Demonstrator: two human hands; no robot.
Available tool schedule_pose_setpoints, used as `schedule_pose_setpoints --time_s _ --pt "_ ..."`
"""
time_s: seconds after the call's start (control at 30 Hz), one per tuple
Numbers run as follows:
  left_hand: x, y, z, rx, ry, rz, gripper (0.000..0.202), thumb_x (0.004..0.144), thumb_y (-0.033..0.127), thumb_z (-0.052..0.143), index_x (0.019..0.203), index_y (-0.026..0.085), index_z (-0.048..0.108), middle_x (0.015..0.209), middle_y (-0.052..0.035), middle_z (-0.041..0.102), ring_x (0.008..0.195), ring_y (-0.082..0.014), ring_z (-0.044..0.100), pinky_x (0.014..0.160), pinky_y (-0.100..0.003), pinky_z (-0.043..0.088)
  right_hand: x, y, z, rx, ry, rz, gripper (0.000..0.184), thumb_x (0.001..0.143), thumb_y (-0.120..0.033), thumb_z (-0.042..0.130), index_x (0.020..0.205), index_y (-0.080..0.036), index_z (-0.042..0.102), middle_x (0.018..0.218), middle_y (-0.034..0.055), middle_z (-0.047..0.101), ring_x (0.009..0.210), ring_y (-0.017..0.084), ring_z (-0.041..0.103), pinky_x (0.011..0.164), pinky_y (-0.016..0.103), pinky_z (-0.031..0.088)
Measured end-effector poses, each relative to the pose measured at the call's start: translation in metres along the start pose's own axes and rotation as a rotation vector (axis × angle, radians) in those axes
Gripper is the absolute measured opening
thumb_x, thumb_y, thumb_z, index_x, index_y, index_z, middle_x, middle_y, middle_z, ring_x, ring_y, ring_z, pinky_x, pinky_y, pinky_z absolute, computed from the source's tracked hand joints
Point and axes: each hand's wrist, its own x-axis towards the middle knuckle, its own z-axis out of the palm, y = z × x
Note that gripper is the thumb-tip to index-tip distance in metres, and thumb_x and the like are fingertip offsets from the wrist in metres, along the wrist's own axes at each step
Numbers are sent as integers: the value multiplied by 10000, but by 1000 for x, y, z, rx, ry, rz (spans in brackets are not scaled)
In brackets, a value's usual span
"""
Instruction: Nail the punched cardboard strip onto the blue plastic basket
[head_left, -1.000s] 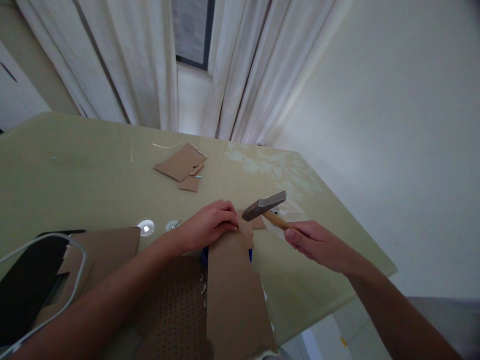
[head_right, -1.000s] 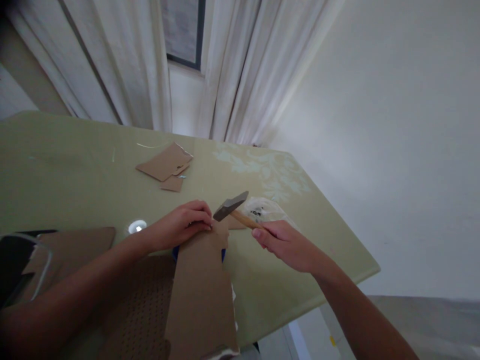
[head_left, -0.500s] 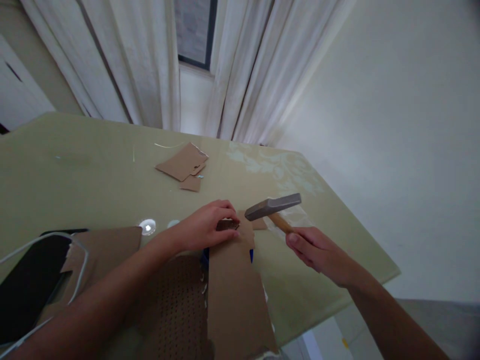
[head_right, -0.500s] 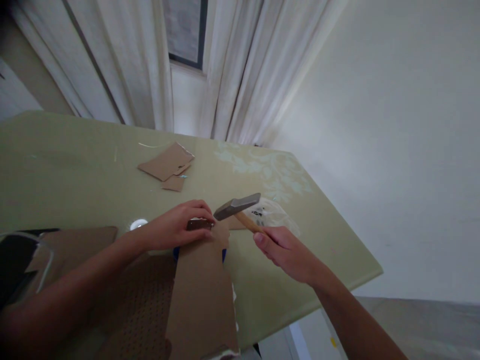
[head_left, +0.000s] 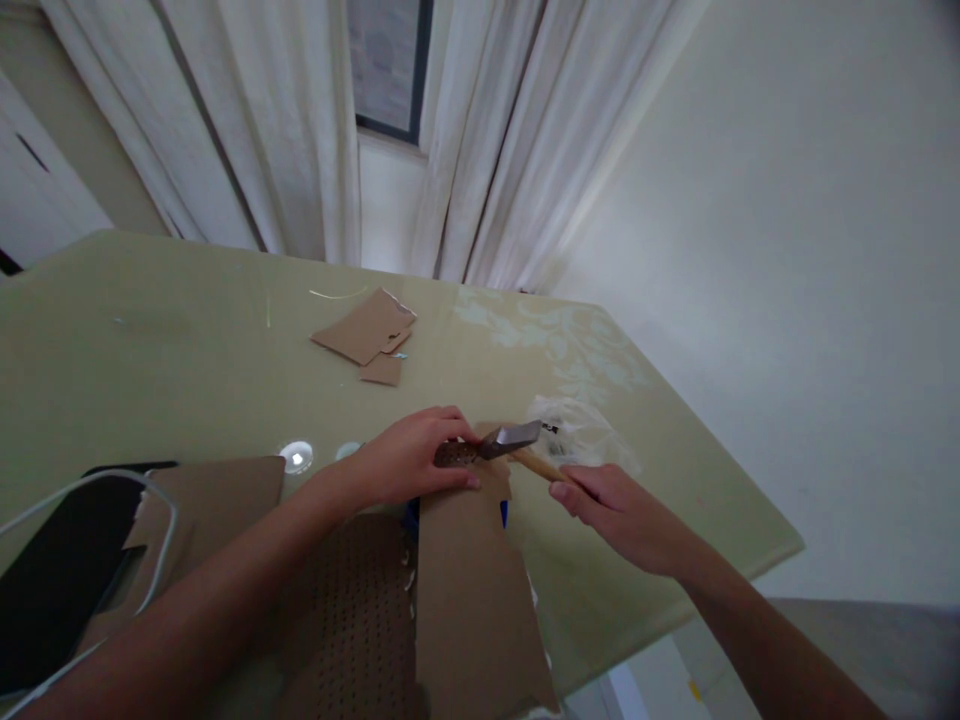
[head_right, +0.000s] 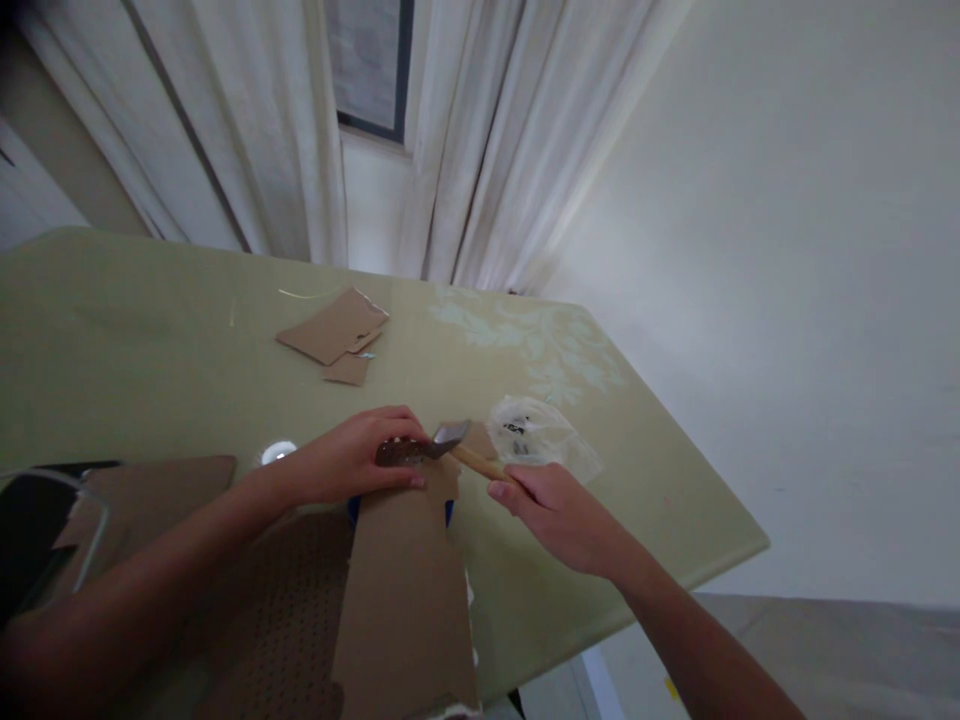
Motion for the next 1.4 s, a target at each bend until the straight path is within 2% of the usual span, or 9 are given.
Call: schedule_pose_setpoints --time_s 0.17,0.33,0.53,0.73,0.87,0.97,1.07,1.17,1.4 --pt "-1 1 0 5 -2 -35 310 947 451 853 1139 214 799 1075 -58 720 929 -228 674 826 -314 496 -5 -3 3 86 12 -25 643 1085 -796 442 816 -220 537 692 -48 394 626 138 382 587 295 281" --pt "0 2 0 -29 -5 -22 355 957 467 831 1221 232 801 1046 -50 719 931 -228 684 811 -312 491 -1 -3 9 71 -35 21 674 1082 -806 436 775 -217 546 708 -14 498 661 152 469 596 281 331" --pt "0 1 0 -7 -9 -45 321 961 494 812 1106 207 795 1040 -53 695 897 -222 664 782 -313 480 -2 7 16 417 -40 52 643 1044 -845 480 805 -249 471 630 -78 370 515 111 318 481 258 266" --pt "0 -3 3 -21 -23 -44 397 948 487 842 1230 213 786 1077 -61 722 952 -239 679 820 -318 484 4 6 14 144 -29 0 654 1079 -791 481 782 -213 558 701 -18 500 636 141 455 564 267 330" --pt "-1 -3 3 -3 -27 -64 417 953 487 839 1263 215 778 1060 -58 722 933 -241 670 789 -315 462 3 4 17 279 -27 27 636 1079 -802 456 800 -234 519 657 -54 415 570 132 389 538 277 314" --pt "0 -2 2 -19 -19 -46 480 931 457 873 1342 238 758 1062 -49 725 940 -244 673 794 -313 460 3 2 16 208 -38 55 645 1095 -783 436 803 -222 557 690 -27 485 617 146 448 572 280 349" --pt "0 -1 1 -20 -21 -56 453 923 440 881 1315 241 770 1059 -46 725 938 -244 674 795 -313 460 5 2 16 157 -36 27 649 1090 -784 451 798 -215 563 724 -9 522 652 151 470 581 278 353" --pt "0 0 1 -21 -28 -65 426 936 457 866 1292 241 779 1056 -47 724 947 -249 675 803 -318 462 6 4 20 214 -6 53 634 1099 -776 442 790 -227 515 698 -29 470 615 137 421 549 272 321" --pt "-1 -1 2 -54 -50 -60 515 955 470 854 1422 287 738 1089 -40 718 994 -253 680 842 -320 467 5 11 27 353 -24 127 670 1039 -858 473 785 -239 498 626 -69 389 518 110 340 468 253 269"
